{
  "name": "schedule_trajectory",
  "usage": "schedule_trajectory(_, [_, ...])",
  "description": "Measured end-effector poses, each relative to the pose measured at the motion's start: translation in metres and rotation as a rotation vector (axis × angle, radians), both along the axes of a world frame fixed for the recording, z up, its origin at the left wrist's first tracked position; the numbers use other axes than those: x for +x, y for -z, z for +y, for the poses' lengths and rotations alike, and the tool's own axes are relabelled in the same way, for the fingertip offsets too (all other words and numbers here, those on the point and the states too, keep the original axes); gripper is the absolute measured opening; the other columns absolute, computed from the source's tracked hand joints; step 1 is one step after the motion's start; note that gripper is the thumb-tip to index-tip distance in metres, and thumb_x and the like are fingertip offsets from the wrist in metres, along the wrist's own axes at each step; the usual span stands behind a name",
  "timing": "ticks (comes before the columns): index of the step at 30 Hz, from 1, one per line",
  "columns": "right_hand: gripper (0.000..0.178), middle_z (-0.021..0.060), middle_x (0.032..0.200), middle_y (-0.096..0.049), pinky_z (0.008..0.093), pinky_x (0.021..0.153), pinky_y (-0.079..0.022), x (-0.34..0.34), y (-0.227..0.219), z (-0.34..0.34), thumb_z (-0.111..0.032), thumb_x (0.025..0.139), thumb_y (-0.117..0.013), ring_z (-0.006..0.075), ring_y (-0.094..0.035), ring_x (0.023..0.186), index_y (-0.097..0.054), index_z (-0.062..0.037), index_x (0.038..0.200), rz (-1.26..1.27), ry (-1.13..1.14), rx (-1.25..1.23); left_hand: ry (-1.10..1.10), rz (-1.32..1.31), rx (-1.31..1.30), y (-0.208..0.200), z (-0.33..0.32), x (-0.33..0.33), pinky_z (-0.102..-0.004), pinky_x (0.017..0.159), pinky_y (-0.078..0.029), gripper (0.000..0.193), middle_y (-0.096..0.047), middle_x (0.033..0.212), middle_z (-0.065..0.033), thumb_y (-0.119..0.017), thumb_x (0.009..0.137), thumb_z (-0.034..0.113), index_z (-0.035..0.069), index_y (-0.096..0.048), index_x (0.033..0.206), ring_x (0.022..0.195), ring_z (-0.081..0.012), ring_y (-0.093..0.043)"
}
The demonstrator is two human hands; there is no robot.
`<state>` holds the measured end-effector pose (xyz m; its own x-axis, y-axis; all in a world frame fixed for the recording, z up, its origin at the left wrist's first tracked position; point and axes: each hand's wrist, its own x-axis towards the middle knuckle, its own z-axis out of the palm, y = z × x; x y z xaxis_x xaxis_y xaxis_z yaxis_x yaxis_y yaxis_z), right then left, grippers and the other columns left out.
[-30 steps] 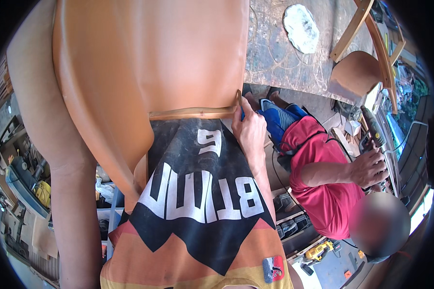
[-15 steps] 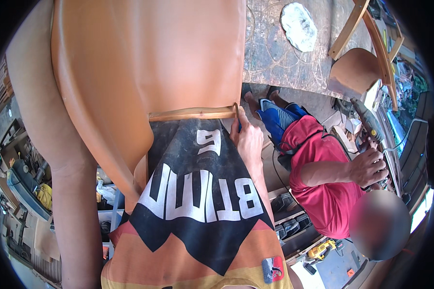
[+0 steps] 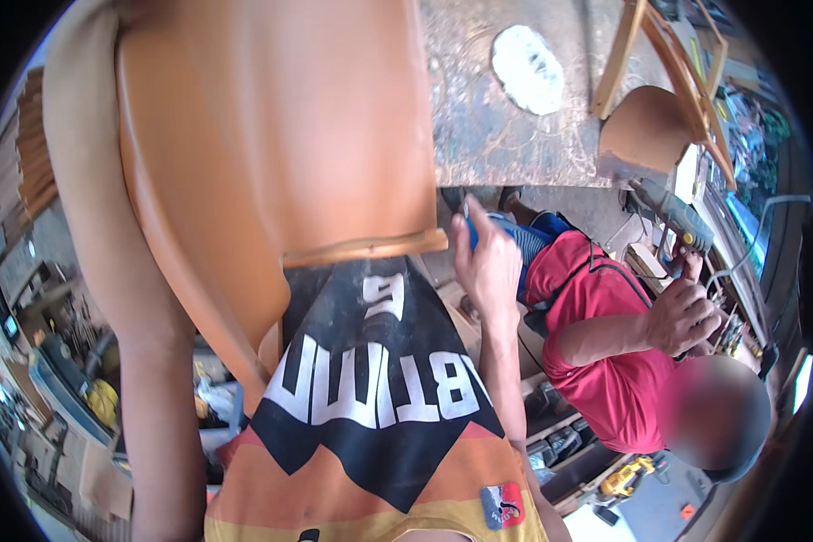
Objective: Assemble wood and leather components to build chairs.
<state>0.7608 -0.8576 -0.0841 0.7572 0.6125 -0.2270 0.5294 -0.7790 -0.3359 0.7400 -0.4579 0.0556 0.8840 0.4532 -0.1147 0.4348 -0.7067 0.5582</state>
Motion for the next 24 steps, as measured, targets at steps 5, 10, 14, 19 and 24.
schedule_trajectory(5, [0.044, 0.024, 0.103, -0.058, 0.0455, 0.078, -0.049, 0.105, 0.056, 0.05, -0.026, 0.093, -0.057, 0.0382, -0.059, 0.092, -0.05, -0.0072, 0.133, -0.21, 0.134, 0.069, 0.197, -0.063, -0.286, 0.037, 0.038, 0.019, -0.0301, 0.102, -0.039, 0.047, -0.058, 0.124, -0.0116, -0.062, 0.094, 0.025, 0.009, -0.051, 0.137, 0.121, -0.0191, -0.05])
schedule_trajectory(10, [0.038, 0.0219, 0.103, -0.056, 0.0456, 0.083, -0.046, 0.088, 0.046, 0.091, -0.016, 0.088, -0.061, 0.0378, -0.054, 0.097, -0.056, 0.0007, 0.122, -0.305, 0.142, 0.502, 0.124, -0.017, -0.134, 0.045, 0.036, 0.015, -0.031, 0.094, -0.046, 0.048, -0.062, 0.114, -0.0146, -0.064, 0.092, 0.024, 0.003, -0.052, 0.133, 0.104, -0.0193, -0.059])
schedule_trajectory(14, [0.033, 0.024, 0.101, -0.058, 0.048, 0.083, -0.048, 0.08, 0.081, 0.135, -0.022, 0.093, -0.055, 0.0397, -0.057, 0.094, -0.06, 0.0025, 0.114, -0.088, 0.286, 0.536, 0.207, 0.045, -0.096, 0.033, 0.014, 0.035, -0.0349, 0.097, -0.046, 0.048, -0.062, 0.118, -0.0191, -0.065, 0.091, 0.021, -0.001, -0.052, 0.131, 0.114, -0.0268, -0.059])
schedule_trajectory(19, [0.036, 0.0236, 0.105, -0.062, 0.0479, 0.085, -0.048, 0.081, 0.104, 0.148, -0.027, 0.095, -0.053, 0.0391, -0.059, 0.097, -0.065, 0.0013, 0.114, -0.078, 0.38, 0.603, 0.487, 0.48, 0.247, 0.052, -0.013, 0.091, -0.0401, 0.105, -0.041, 0.055, -0.056, 0.13, -0.0251, -0.068, 0.083, 0.024, -0.004, -0.054, 0.128, 0.124, -0.0357, -0.052])
schedule_trajectory(24, [0.033, 0.0229, 0.11, -0.064, 0.0463, 0.086, -0.049, 0.078, 0.103, 0.158, -0.025, 0.094, -0.053, 0.0382, -0.062, 0.097, -0.068, -0.002, 0.112, -0.051, 0.413, 0.643, 0.247, 0.491, 0.262, 0.147, 0.042, 0.171, -0.0395, 0.102, -0.045, 0.069, -0.058, 0.127, -0.0236, -0.071, 0.078, 0.044, -0.005, -0.057, 0.124, 0.12, -0.0342, -0.056])
